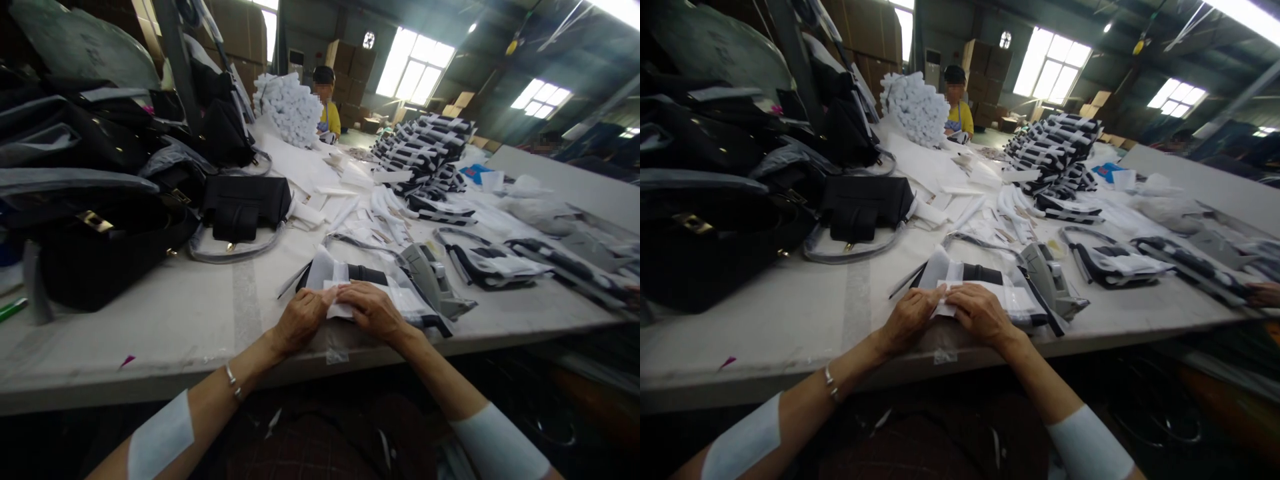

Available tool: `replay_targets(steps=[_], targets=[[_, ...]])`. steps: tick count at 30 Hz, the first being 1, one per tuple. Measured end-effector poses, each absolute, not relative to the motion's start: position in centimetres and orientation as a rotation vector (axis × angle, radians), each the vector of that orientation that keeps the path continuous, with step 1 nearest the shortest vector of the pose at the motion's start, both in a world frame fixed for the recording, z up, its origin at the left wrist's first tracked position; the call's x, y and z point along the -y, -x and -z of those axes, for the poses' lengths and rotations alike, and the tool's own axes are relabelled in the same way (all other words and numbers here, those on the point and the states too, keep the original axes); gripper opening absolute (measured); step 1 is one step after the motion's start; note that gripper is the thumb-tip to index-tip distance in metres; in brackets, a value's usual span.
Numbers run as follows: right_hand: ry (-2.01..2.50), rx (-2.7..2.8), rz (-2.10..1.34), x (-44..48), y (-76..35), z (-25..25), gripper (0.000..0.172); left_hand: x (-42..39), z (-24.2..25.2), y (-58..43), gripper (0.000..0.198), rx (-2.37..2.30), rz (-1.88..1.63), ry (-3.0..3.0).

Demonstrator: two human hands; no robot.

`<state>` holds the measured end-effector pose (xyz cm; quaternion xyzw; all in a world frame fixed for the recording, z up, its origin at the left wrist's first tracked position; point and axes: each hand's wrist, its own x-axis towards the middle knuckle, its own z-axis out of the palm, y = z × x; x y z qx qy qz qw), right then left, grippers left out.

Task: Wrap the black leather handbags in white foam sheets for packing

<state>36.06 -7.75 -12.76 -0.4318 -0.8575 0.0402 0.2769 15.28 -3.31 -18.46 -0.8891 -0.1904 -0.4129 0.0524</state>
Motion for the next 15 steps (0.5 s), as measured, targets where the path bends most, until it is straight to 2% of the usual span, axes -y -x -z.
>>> replay_targets(steps=[3, 8, 12, 15], targets=[[1.047, 2.271, -0.034, 9.8, -35.3, 12.6, 0.032, 3.4, 18.3, -15.2, 0.036, 0.599, 1.172, 2.697], [1.008, 2.248, -0.021, 14.8, -34.7, 13.3, 0.021, 3.4, 18.0, -15.1, 0.027, 0.564, 1.083, 2.709], [1.187, 2.402, -0.007, 16.5, -34.6, 15.6, 0.033, 3.2, 17.6, -15.1, 0.027, 0.542, 1.072, 2.712], [1.216, 2.297, 0.052, 15.9, -33.9, 17.2, 0.020, 3.2, 17.4, -15.1, 0.029, 0.534, 1.052, 2.713]])
